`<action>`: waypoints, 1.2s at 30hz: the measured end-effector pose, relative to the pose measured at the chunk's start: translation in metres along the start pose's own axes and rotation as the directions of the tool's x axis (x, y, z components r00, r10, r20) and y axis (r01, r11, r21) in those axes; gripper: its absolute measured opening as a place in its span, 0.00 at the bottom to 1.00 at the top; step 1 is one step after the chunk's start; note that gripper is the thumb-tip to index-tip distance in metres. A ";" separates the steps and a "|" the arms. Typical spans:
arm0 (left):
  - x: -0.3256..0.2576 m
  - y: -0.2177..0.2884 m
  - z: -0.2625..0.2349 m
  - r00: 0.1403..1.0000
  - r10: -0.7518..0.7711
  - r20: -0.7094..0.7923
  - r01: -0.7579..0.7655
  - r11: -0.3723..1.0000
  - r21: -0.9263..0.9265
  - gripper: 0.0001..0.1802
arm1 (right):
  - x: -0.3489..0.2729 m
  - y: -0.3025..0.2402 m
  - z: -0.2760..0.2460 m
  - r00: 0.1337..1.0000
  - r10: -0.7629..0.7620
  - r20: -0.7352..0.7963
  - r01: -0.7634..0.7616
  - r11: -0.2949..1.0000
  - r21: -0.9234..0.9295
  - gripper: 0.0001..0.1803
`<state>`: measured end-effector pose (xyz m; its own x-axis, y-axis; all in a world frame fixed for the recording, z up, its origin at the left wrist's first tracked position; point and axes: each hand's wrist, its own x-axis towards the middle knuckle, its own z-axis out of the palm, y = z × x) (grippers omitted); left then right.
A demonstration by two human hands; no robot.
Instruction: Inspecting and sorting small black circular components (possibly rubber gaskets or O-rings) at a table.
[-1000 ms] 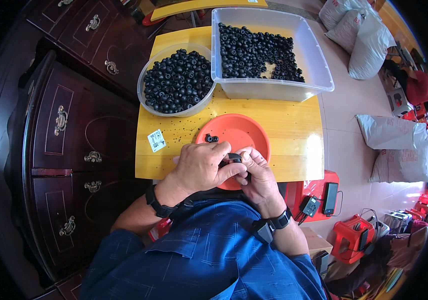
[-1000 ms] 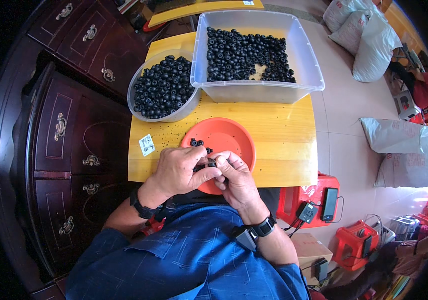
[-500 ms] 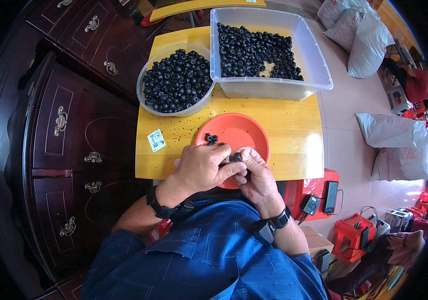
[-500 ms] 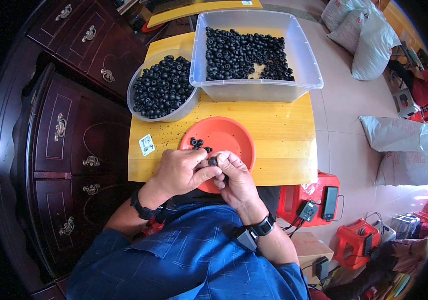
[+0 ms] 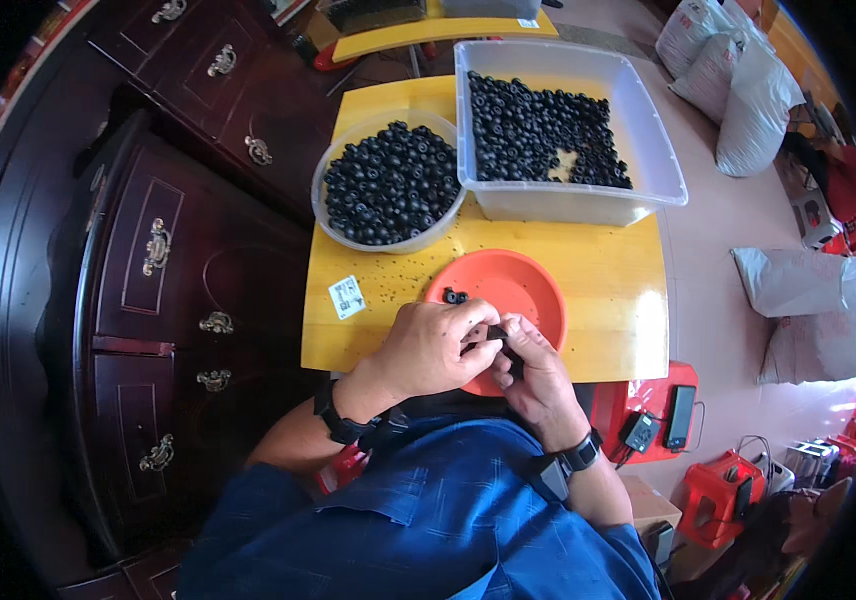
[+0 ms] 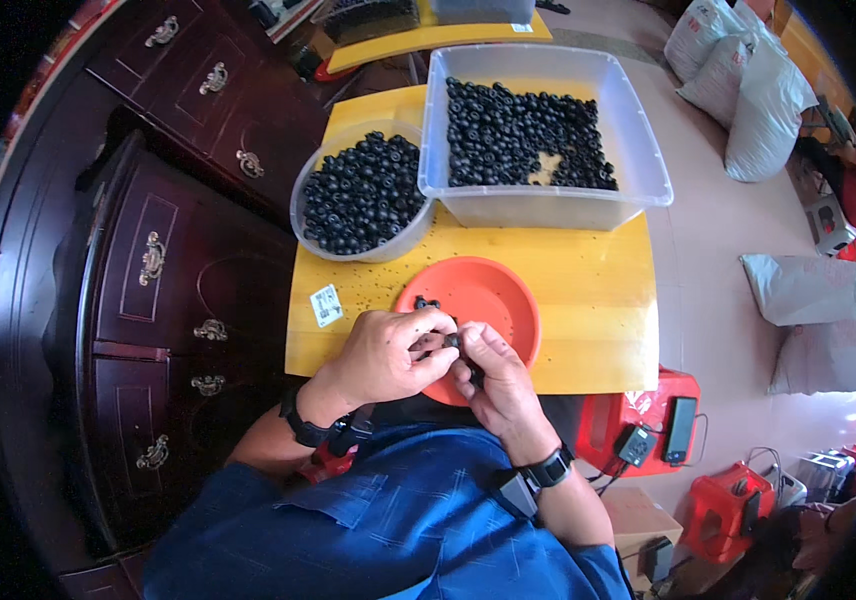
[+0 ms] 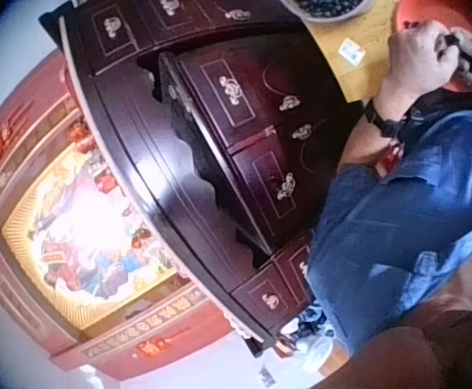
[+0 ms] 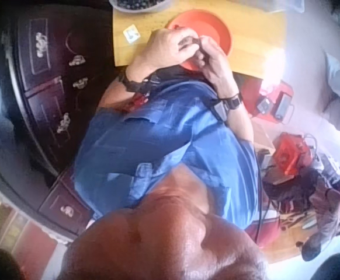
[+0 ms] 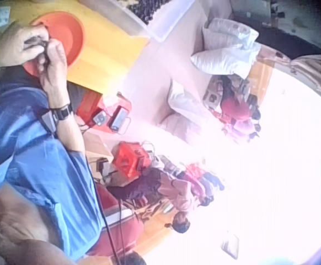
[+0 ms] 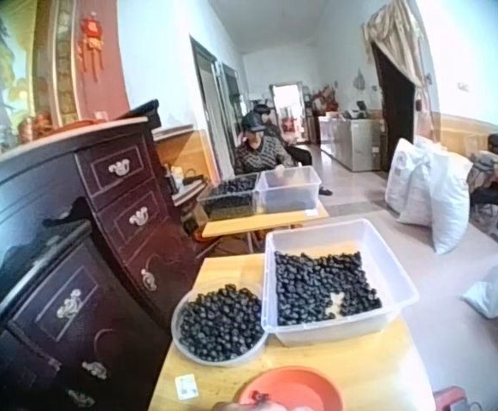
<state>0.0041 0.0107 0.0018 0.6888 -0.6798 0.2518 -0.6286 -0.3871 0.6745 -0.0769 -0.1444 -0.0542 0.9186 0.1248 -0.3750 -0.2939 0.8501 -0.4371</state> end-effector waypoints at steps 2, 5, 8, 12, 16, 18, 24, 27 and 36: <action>0.006 -0.004 -0.011 0.999 -0.036 -0.014 0.036 0.999 0.007 0.08 | 0.001 0.001 -0.009 1.000 0.019 -0.023 -0.018 0.999 0.027 0.15; 0.022 -0.019 -0.037 0.972 -0.097 -0.214 0.112 0.992 0.062 0.12 | 0.004 -0.002 -0.013 0.996 0.091 -0.006 -0.089 0.981 0.173 0.16; 0.041 -0.024 -0.056 0.897 -0.022 -0.442 0.126 0.970 0.207 0.18 | 0.004 -0.002 -0.018 0.995 0.086 0.046 -0.095 0.969 0.226 0.18; 0.030 -0.013 -0.050 0.956 -0.040 -0.291 0.089 0.983 0.160 0.18 | 0.002 -0.008 -0.003 0.993 0.112 -0.037 -0.102 0.975 0.199 0.20; 0.006 0.001 -0.011 0.999 -0.049 -0.007 0.049 0.998 0.043 0.16 | 0.005 -0.004 -0.001 0.997 0.080 0.010 -0.081 0.990 0.115 0.19; 0.001 0.004 -0.003 0.990 -0.105 0.091 0.101 0.994 0.050 0.15 | 0.006 -0.002 0.001 0.998 0.048 0.028 -0.047 0.999 -0.026 0.20; -0.004 0.005 0.011 0.983 -0.141 0.121 0.138 0.990 0.035 0.15 | -0.002 -0.006 0.004 0.996 -0.084 0.016 0.084 0.938 -0.336 0.24; -0.004 0.008 0.013 0.979 -0.156 0.129 0.160 0.987 -0.017 0.15 | -0.004 -0.009 0.006 0.994 -0.107 0.025 0.108 0.903 -0.417 0.25; -0.007 0.000 0.015 0.979 -0.204 0.027 0.205 0.969 -0.140 0.06 | 0.000 -0.008 0.007 0.995 -0.034 0.098 0.058 0.964 -0.258 0.20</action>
<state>-0.0058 0.0062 -0.0099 0.7924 -0.6032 0.0904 -0.4166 -0.4271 0.8025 -0.0724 -0.1476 -0.0455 0.9495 0.1452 -0.2782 -0.2980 0.6951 -0.6543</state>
